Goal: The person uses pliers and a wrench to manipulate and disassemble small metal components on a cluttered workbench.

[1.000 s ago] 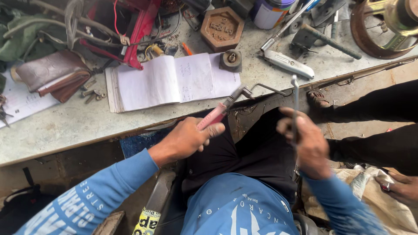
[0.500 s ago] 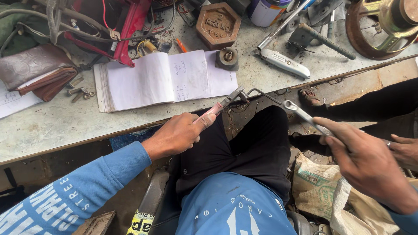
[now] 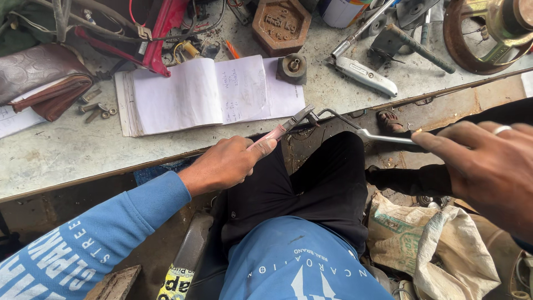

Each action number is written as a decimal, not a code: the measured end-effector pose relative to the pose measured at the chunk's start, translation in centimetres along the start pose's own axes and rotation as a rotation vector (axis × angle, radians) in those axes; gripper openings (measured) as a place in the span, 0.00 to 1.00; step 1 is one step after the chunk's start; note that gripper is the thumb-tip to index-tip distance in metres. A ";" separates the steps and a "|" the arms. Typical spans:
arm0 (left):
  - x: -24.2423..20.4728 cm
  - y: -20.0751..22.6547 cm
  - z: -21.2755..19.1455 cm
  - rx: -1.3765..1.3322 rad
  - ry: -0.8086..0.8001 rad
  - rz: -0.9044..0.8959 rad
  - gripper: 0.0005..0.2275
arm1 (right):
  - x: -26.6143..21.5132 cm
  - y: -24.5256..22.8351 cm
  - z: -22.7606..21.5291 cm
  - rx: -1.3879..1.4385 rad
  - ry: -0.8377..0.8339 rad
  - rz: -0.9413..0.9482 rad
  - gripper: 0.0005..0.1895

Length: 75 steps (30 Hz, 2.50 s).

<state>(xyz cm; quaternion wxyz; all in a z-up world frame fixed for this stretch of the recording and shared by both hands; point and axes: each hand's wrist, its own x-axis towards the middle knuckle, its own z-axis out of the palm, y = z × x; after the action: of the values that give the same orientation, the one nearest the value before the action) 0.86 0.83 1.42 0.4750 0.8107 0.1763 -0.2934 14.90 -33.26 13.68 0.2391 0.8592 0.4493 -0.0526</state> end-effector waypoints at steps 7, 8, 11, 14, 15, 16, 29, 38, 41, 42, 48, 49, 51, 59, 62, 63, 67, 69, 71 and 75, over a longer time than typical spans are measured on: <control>-0.1 0.3 -0.2 0.083 0.027 0.000 0.34 | 2.5 -1.4 -3.3 -0.236 -0.027 -0.044 0.24; -0.1 0.3 -0.2 0.086 0.021 -0.009 0.34 | 2.5 -1.7 -3.8 -0.252 -0.025 -0.048 0.25; -0.3 0.3 -0.3 0.109 0.012 -0.007 0.33 | 2.8 -2.5 -4.8 -0.334 -0.051 -0.060 0.27; -0.3 0.4 -0.1 0.116 0.031 -0.003 0.32 | 3.2 -3.2 -5.5 -0.440 -0.139 -0.083 0.22; -0.3 0.5 -0.1 0.115 0.043 -0.001 0.31 | 3.3 -3.4 -5.8 -0.451 -0.167 -0.095 0.20; -0.3 0.6 -0.1 0.124 0.041 -0.009 0.30 | 3.4 -3.6 -6.1 -0.462 -0.196 -0.106 0.19; 0.1 -0.2 0.2 0.238 0.036 0.014 0.33 | 3.3 -2.9 -3.3 -0.344 -0.398 -0.035 0.37; 1.2 -0.1 0.6 0.116 -0.022 0.036 0.33 | 8.1 -1.6 -6.1 0.052 -0.890 0.088 0.16; 1.4 0.1 0.6 0.051 -0.031 0.020 0.31 | 8.8 -2.5 -6.9 0.055 -0.849 0.136 0.14; 1.4 0.2 0.6 0.037 -0.025 0.024 0.30 | 8.5 -2.7 -6.7 0.041 -0.848 0.145 0.15; 0.4 1.6 0.1 0.182 -0.026 0.021 0.31 | 6.8 -0.9 -2.7 0.377 -0.851 0.205 0.23; 0.3 1.8 0.1 0.197 -0.020 0.035 0.29 | 6.6 -0.7 -2.0 0.500 -0.871 0.215 0.25; 0.2 2.1 0.1 0.225 -0.003 0.063 0.26 | 6.4 -0.6 -1.4 0.496 -0.970 0.268 0.26; 0.7 2.4 1.8 0.073 0.074 -0.001 0.21 | 5.5 1.5 0.9 0.616 -0.755 0.286 0.26; 0.7 2.7 2.0 0.093 0.045 -0.057 0.20 | 5.9 1.4 0.2 0.484 -0.855 0.374 0.27; 0.7 2.8 2.0 0.097 0.028 -0.081 0.20 | 6.0 1.3 0.0 0.511 -0.860 0.372 0.27; 0.8 3.1 1.9 0.122 -0.028 -0.087 0.19 | 6.4 0.4 -1.1 0.488 -0.819 0.362 0.24; 1.0 3.5 2.0 0.123 -0.053 -0.099 0.20 | 6.9 0.4 -1.4 0.484 -0.854 0.414 0.25; 1.4 3.9 2.1 0.064 -0.100 -0.116 0.22 | 7.1 0.6 -1.3 0.473 -0.859 0.405 0.26; 2.1 3.7 1.8 -0.111 -0.183 -0.135 0.22 | 7.1 1.0 -0.6 0.494 -0.822 0.348 0.26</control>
<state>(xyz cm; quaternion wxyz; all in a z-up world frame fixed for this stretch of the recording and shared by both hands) 4.04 -2.48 1.84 0.5122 0.7394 0.2025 -0.3872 19.84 -28.13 12.42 0.1909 0.8604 0.1425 -0.4504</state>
